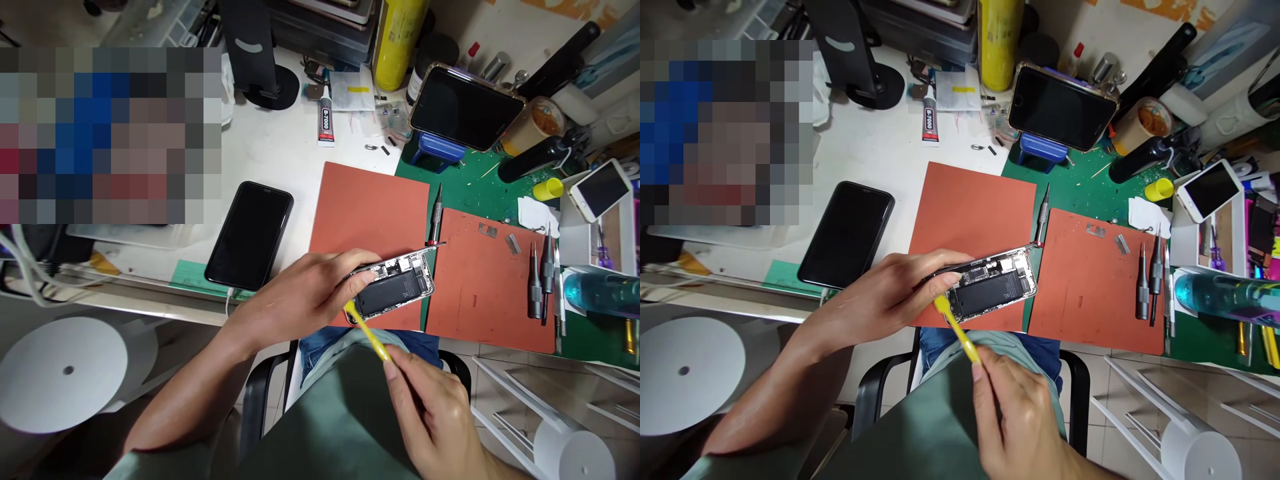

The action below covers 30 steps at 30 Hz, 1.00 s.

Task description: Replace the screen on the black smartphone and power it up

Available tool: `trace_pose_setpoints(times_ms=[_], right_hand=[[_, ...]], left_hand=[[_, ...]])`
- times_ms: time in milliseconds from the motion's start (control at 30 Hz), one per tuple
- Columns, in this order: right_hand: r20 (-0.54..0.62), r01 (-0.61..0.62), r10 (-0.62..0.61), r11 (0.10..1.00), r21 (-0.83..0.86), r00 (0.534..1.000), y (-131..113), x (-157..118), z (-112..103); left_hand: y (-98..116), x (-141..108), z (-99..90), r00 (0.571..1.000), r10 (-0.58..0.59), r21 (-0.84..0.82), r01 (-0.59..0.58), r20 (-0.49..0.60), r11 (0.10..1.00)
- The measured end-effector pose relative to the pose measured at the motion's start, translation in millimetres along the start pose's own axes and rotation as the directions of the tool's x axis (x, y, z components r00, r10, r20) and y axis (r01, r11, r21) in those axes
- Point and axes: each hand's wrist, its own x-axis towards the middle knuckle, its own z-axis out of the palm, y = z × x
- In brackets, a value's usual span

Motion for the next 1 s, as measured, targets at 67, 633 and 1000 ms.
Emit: trace_pose_setpoints(times_ms=[67, 633, 1000], right_hand=[[-0.012, -0.005, 0.005, 1.000, 0.000, 1.000, -1.3, 2.0, 0.2], [0.038, -0.060, 0.066, 0.989, -0.137, 0.997, 16.3, -36.2, -95.2], [-0.568, -0.352, 0.326, 0.934, 0.068, 0.755, 79.0, -36.5, -95.6]], left_hand=[[0.4, 0.1, -0.1, 1.000, -0.001, 0.000, 0.001, -0.004, 1.000], [-1.6, -11.1, 10.4, 0.999, 0.041, 0.083, -0.038, -0.027, 0.996], [-24.2, -27.9, 64.1, 0.883, 0.447, 0.577, -0.293, -0.142, 0.763]])
